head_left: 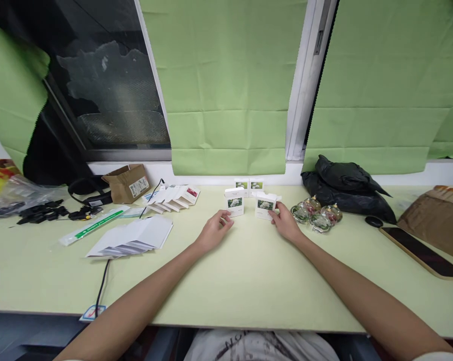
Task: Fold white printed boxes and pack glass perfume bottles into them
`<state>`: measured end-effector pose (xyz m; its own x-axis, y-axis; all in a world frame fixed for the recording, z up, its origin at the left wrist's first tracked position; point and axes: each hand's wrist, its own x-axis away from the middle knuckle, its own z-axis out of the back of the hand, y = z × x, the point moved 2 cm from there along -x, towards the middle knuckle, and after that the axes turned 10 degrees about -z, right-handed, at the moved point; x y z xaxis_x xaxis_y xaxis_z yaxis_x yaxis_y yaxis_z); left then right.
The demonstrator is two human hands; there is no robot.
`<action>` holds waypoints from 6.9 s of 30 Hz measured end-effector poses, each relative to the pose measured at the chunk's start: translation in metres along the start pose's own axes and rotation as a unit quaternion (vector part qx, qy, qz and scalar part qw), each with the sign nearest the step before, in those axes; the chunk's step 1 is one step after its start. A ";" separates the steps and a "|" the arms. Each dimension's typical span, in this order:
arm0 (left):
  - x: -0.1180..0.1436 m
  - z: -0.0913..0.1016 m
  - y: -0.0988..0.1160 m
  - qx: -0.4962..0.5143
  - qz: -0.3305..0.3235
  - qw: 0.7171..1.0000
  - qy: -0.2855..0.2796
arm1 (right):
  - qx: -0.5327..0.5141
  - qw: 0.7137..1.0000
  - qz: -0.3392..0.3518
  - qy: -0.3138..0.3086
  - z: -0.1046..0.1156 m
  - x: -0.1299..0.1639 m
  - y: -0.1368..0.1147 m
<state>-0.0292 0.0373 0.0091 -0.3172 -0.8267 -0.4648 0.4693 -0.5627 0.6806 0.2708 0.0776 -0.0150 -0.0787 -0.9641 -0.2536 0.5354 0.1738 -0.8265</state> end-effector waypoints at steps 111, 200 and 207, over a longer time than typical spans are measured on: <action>0.014 -0.023 0.038 0.020 -0.095 0.987 -0.130 | 0.161 0.959 0.230 -0.048 -0.016 0.063 -0.082; 0.009 -0.017 0.024 -0.071 -0.094 0.987 -0.112 | -0.510 0.816 -0.154 -0.224 -0.025 0.037 -0.045; 0.008 -0.017 0.023 -0.071 -0.090 0.987 -0.112 | -0.467 0.847 -0.133 -0.216 -0.022 0.039 -0.045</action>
<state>-0.0063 0.0175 0.0114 -0.5722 -0.7027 -0.4228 0.4956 -0.7070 0.5045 0.2251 0.0363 0.0015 0.3317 -0.9423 0.0444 -0.3678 -0.1725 -0.9138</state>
